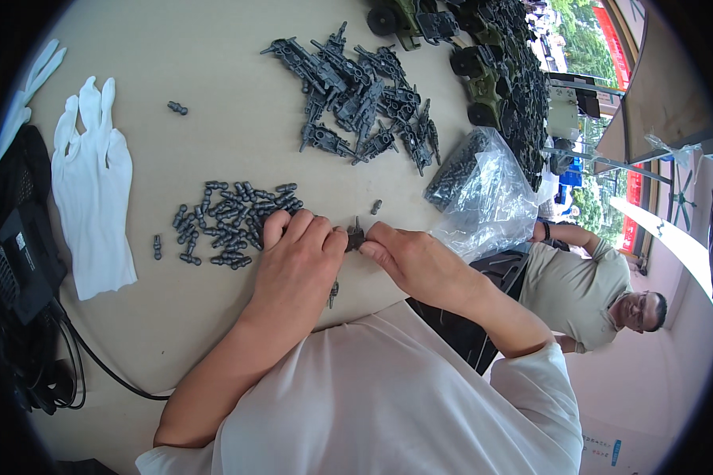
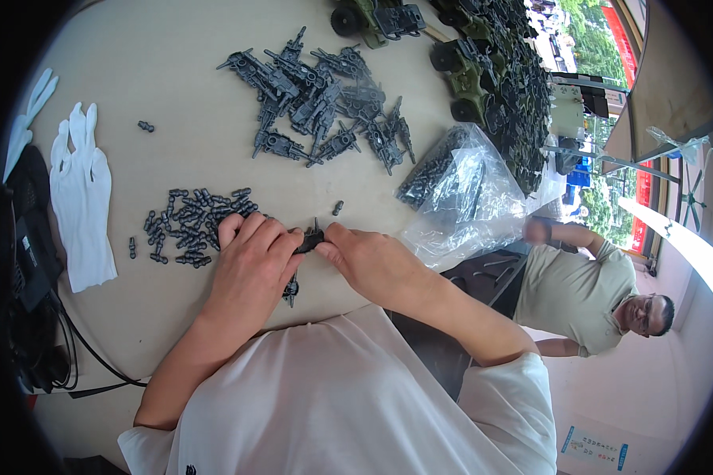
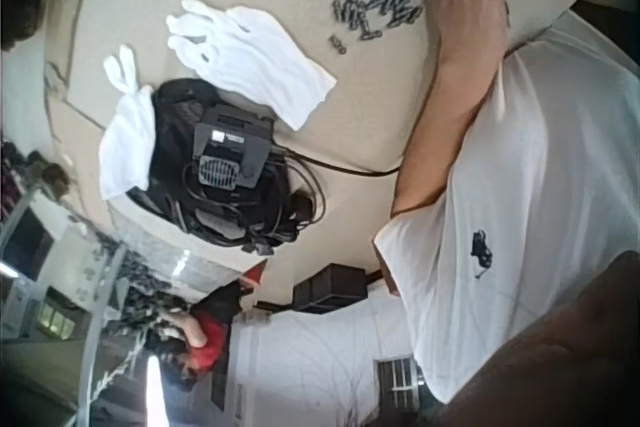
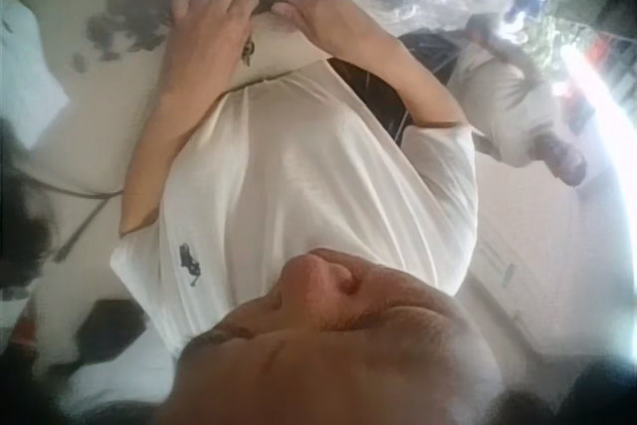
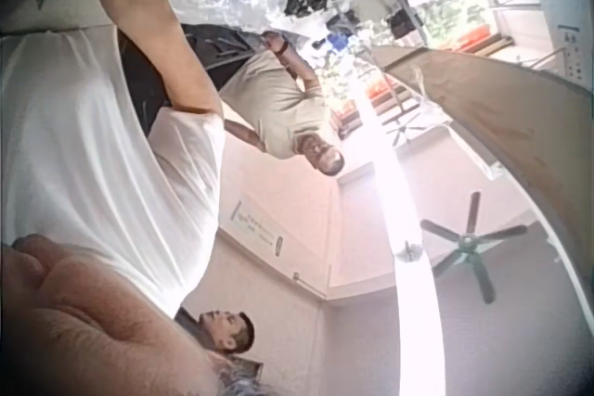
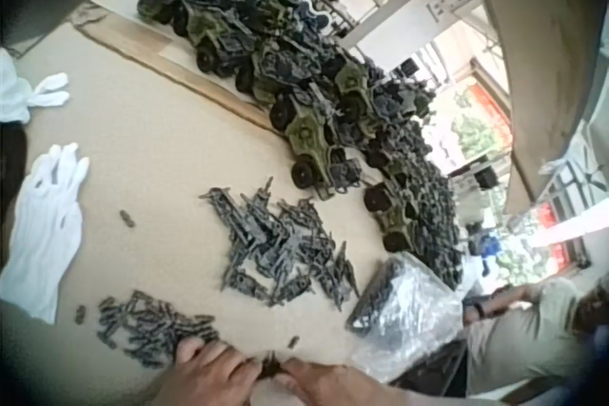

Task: The person assembles small green toy military vehicles by hand. They pick up small grey plastic components from a pile on the table, attach them to the vehicle bodies, and place the completed units into a black tray held by a coworker.

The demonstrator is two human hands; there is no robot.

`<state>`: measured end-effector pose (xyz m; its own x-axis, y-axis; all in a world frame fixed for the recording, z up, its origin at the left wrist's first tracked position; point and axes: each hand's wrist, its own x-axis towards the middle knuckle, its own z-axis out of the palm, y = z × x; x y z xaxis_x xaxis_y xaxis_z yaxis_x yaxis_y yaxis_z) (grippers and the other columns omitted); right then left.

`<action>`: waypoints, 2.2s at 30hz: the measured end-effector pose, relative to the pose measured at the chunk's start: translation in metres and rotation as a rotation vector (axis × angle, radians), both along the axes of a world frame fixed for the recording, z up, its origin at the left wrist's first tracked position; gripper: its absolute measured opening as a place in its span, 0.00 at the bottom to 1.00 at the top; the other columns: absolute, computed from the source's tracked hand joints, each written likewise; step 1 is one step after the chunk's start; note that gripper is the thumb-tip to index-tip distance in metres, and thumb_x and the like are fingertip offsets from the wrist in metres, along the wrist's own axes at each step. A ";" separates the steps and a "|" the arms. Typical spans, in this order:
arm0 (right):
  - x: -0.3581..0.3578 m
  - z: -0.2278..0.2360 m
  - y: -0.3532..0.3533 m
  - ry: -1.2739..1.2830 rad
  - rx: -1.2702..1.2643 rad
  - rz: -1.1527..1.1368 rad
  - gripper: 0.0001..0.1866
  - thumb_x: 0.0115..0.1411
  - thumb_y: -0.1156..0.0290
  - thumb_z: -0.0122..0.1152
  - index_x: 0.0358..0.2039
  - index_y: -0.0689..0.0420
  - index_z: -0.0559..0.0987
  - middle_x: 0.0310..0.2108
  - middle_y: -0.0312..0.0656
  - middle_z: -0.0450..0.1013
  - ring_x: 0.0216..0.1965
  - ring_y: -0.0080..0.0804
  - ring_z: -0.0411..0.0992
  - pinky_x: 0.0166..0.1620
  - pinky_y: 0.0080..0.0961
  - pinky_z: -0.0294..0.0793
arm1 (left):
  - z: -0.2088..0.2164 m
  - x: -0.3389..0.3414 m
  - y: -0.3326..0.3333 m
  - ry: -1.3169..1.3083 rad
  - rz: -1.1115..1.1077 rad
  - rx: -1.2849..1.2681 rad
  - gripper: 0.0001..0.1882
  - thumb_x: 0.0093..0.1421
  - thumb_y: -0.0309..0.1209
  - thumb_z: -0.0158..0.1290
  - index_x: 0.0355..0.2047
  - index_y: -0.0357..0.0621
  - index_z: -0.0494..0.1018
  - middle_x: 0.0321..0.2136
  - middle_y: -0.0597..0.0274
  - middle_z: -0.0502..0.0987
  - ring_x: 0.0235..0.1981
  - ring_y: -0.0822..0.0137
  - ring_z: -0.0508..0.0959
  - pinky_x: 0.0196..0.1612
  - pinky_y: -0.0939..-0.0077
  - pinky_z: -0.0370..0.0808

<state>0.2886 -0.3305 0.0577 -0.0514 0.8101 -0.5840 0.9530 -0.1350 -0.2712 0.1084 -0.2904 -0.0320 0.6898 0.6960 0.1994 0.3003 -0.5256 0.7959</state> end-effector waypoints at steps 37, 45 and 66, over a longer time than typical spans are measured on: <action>0.001 0.008 0.005 0.157 -0.141 -0.271 0.16 0.70 0.61 0.48 0.39 0.64 0.69 0.30 0.58 0.74 0.34 0.58 0.74 0.35 0.47 0.70 | 0.001 0.001 -0.002 0.006 0.011 0.022 0.13 0.54 0.28 0.61 0.40 0.43 0.75 0.33 0.64 0.72 0.41 0.64 0.71 0.51 0.61 0.60; -0.002 -0.009 -0.019 0.027 0.211 -0.058 0.14 0.69 0.61 0.49 0.39 0.61 0.71 0.28 0.54 0.75 0.31 0.55 0.75 0.35 0.44 0.73 | -0.001 0.002 -0.003 -0.029 0.020 0.072 0.11 0.54 0.29 0.62 0.37 0.44 0.75 0.32 0.65 0.73 0.40 0.63 0.71 0.50 0.61 0.59; -0.012 -0.017 -0.024 -0.120 0.192 0.099 0.09 0.58 0.77 0.52 0.40 0.58 0.72 0.31 0.47 0.74 0.34 0.47 0.76 0.37 0.38 0.76 | -0.002 0.002 -0.005 -0.022 0.032 0.044 0.11 0.52 0.27 0.63 0.36 0.43 0.76 0.32 0.64 0.74 0.40 0.63 0.71 0.50 0.61 0.60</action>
